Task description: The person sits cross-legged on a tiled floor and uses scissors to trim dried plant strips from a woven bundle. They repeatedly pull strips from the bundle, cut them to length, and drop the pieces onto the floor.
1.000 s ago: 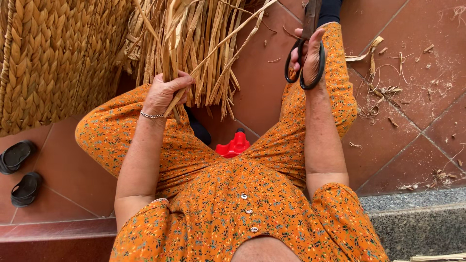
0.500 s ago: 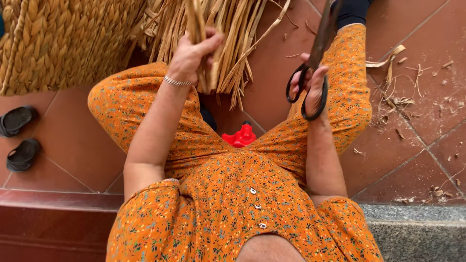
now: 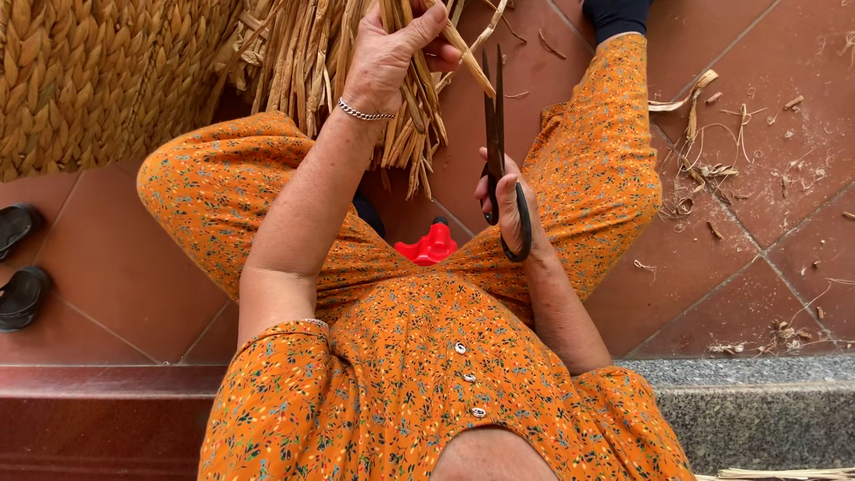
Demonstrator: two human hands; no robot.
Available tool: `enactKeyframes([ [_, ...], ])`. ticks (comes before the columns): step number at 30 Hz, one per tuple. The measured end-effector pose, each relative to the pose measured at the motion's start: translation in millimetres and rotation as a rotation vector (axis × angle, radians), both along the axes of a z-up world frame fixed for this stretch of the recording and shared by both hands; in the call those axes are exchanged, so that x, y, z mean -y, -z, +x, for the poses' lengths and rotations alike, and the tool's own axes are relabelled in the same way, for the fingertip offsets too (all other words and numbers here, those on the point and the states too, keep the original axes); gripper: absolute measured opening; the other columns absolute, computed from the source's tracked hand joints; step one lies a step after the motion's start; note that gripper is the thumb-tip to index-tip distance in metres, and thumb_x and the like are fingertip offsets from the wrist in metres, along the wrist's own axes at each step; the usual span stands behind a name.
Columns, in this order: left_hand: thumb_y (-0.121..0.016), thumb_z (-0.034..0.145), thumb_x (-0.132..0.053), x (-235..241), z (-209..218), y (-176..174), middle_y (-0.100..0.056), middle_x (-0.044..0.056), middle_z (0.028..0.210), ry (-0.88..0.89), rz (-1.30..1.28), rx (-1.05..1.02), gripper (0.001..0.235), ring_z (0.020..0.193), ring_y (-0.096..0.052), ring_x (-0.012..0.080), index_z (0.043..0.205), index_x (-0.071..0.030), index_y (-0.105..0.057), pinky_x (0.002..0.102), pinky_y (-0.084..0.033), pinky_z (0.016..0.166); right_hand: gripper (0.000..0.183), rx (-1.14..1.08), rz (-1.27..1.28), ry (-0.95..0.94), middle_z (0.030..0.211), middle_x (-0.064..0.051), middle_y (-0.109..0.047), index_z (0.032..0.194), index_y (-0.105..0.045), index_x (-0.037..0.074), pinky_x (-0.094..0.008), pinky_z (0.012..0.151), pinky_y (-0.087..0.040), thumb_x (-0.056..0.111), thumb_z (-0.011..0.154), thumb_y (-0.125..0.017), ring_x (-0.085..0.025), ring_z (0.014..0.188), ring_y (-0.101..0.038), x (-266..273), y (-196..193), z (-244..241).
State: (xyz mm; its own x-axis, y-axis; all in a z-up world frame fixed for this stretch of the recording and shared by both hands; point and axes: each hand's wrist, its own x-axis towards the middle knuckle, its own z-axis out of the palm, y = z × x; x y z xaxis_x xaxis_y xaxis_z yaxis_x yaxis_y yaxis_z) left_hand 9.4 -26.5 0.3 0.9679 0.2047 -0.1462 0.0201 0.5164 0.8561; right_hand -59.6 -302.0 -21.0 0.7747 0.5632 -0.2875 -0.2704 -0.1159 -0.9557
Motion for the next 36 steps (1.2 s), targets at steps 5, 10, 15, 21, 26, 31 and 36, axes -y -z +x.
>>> enactKeyframes([
  [5,-0.075,0.102,-0.017,2,0,3,-0.076,0.013,0.095,0.002,0.002,0.012,0.016,0.080,-0.080,0.0221,0.106,-0.004,-0.068,0.037,-0.071,0.069,0.097,0.032,-0.020,0.005,0.087,0.002,-0.057,0.152,-0.046,0.000,-0.021,0.066,-0.043,0.079,0.097,-0.032,-0.004,0.074,-0.050,-2,-2,4],
  [10,-0.075,0.101,-0.018,4,-1,5,-0.077,0.014,0.096,0.011,-0.021,-0.009,0.016,0.081,-0.080,0.0224,0.106,-0.004,-0.069,0.036,-0.069,0.068,0.096,0.030,-0.080,0.023,0.078,0.003,-0.055,0.148,-0.049,-0.001,-0.021,0.057,-0.041,0.078,0.097,-0.033,-0.004,0.065,-0.049,-6,-7,7],
  [15,-0.074,0.102,-0.019,6,-2,11,-0.077,0.012,0.096,0.016,0.001,0.002,0.015,0.082,-0.079,0.0212,0.106,-0.005,-0.070,0.036,-0.070,0.069,0.088,0.004,-0.105,0.092,0.065,0.005,-0.051,0.130,-0.058,-0.001,-0.019,0.047,-0.040,0.077,0.099,-0.031,-0.002,0.052,-0.046,-8,-6,3],
  [21,-0.070,0.109,-0.020,-13,2,54,-0.077,0.010,0.104,-0.016,0.261,0.050,0.015,0.095,-0.079,0.0161,0.111,-0.006,-0.072,0.035,-0.070,0.078,0.084,-0.081,-0.052,0.305,0.064,0.005,-0.053,0.125,-0.062,-0.001,-0.019,0.044,-0.042,0.074,0.101,-0.032,-0.003,0.049,-0.047,-1,14,12],
  [26,-0.068,0.104,-0.024,-24,0,130,-0.072,0.008,0.081,-0.024,0.554,-0.538,0.020,0.062,-0.068,0.0156,0.103,-0.004,-0.071,0.027,-0.061,0.051,0.082,-0.153,0.028,0.460,0.064,0.002,-0.053,0.127,-0.060,-0.003,-0.019,0.046,-0.038,0.071,0.104,-0.032,-0.005,0.049,-0.045,15,31,26],
  [31,-0.076,0.084,-0.010,0,-27,230,-0.064,0.001,0.077,0.076,0.860,-0.829,0.024,0.055,-0.064,0.0060,0.103,-0.006,-0.062,0.018,-0.058,0.050,0.082,-0.163,0.034,0.477,0.064,0.000,-0.053,0.128,-0.060,-0.003,-0.020,0.046,-0.039,0.071,0.104,-0.035,-0.006,0.049,-0.046,18,38,26],
  [36,-0.074,0.094,-0.009,13,-47,281,-0.064,0.006,0.079,0.390,1.288,-1.045,0.008,0.062,-0.058,0.0102,0.099,-0.004,-0.069,0.025,-0.045,0.047,0.083,-0.186,0.015,0.476,0.066,0.000,-0.054,0.130,-0.059,-0.004,-0.019,0.047,-0.038,0.071,0.104,-0.035,-0.005,0.050,-0.046,19,41,25],
])
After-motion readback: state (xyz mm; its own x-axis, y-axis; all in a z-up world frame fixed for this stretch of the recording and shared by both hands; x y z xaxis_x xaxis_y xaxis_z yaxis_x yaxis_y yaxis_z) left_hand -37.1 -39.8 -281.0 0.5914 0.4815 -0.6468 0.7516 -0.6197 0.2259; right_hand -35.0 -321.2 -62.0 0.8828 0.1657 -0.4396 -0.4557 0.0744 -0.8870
